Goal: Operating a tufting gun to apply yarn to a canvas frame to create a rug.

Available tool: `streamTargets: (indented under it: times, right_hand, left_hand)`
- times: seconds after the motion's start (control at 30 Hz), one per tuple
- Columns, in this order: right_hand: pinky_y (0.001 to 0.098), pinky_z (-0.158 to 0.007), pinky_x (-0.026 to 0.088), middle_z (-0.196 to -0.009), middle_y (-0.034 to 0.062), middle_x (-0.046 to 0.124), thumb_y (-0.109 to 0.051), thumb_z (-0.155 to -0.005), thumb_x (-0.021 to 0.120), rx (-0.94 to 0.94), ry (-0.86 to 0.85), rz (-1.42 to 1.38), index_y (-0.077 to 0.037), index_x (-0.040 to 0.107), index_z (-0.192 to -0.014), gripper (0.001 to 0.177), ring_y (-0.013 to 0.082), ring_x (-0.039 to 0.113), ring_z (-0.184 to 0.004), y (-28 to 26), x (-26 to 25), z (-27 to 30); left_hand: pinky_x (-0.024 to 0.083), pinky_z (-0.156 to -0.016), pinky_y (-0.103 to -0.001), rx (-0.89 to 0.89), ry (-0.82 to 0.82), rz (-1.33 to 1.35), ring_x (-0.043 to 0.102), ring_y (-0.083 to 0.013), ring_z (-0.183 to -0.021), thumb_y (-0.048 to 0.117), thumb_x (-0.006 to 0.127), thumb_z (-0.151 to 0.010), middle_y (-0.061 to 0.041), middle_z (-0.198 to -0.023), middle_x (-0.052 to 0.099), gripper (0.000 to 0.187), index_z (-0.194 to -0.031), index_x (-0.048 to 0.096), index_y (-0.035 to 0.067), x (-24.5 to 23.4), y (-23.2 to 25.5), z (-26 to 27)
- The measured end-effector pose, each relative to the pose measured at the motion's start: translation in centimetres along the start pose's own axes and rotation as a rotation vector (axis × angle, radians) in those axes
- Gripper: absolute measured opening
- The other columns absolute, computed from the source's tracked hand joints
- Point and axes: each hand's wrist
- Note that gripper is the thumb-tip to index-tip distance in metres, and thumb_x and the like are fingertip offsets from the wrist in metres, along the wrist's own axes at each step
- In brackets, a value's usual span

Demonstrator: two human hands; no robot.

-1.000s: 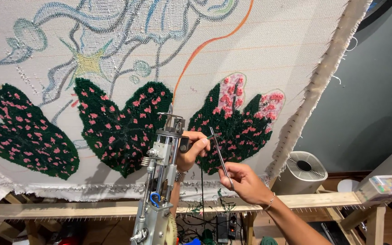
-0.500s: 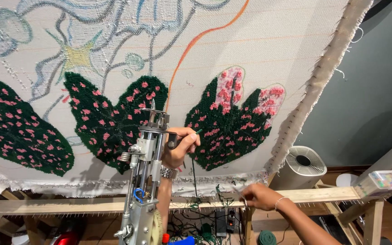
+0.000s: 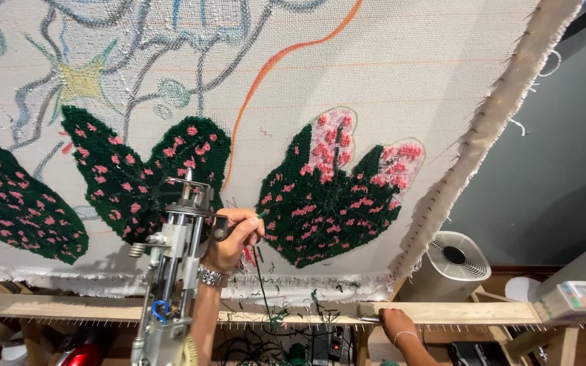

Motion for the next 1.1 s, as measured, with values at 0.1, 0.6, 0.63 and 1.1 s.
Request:
streamTargets:
  times: [0.1, 0.6, 0.63, 1.1]
  right_hand:
    - [0.0433, -0.091, 0.057, -0.109, 0.0125, 0.072, -0.015, -0.095, 0.061, 0.045, 0.001, -0.041, -0.015, 0.072, -0.101, 0.012, 0.0305, 0.069, -0.107, -1.1, -1.8, 0.3]
    - [0.0398, -0.091, 0.059, -0.122, 0.011, 0.064, -0.022, -0.093, 0.061, 0.071, 0.097, 0.095, -0.012, 0.065, -0.118, 0.027, 0.0286, 0.066, -0.114, -1.6, -0.3, 1.0]
    - [0.0398, -0.091, 0.059, -0.122, 0.011, 0.064, -0.022, -0.093, 0.061, 0.068, 0.097, 0.096, -0.012, 0.065, -0.118, 0.027, 0.0286, 0.066, -0.114, -3.8, -2.1, 1.7]
    - [0.029, -0.07, 0.058, -0.088, 0.009, 0.078, -0.02, -0.094, 0.071, -0.739, 0.576, -0.947, -0.002, 0.074, -0.108, 0.022, 0.0122, 0.073, -0.075, -32.1, -33.7, 8.8]
  left_hand:
    - [0.036, -0.047, -0.022, -0.002, -0.006, 0.107, 0.054, -0.0051, -0.054, 0.021, 0.061, -0.097, 0.0, -0.061, 0.062, 0.03, -0.076, 0.071, 0.001, -0.5, -0.8, 0.0]
    - [0.036, -0.046, -0.022, -0.011, 0.032, 0.105, 0.055, -0.0058, -0.054, 0.022, 0.062, -0.096, -0.002, -0.062, 0.063, 0.031, -0.078, 0.073, -0.001, -1.0, -0.9, 0.3]
    - [0.036, -0.046, -0.022, -0.011, 0.035, 0.104, 0.055, -0.0058, -0.054, 0.022, 0.062, -0.096, -0.002, -0.062, 0.063, 0.031, -0.078, 0.073, -0.001, -1.4, -0.9, 0.4]
    - [0.036, -0.046, -0.022, -0.008, 0.099, -0.04, 0.052, -0.0052, -0.052, 0.022, 0.061, -0.098, 0.0, -0.059, 0.06, 0.03, -0.082, 0.075, 0.0, -4.0, 1.9, 3.0]
Point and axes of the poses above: each hand's wrist, its own z-axis away from the middle knuckle, its own x-axis out of the palm, y = z × x
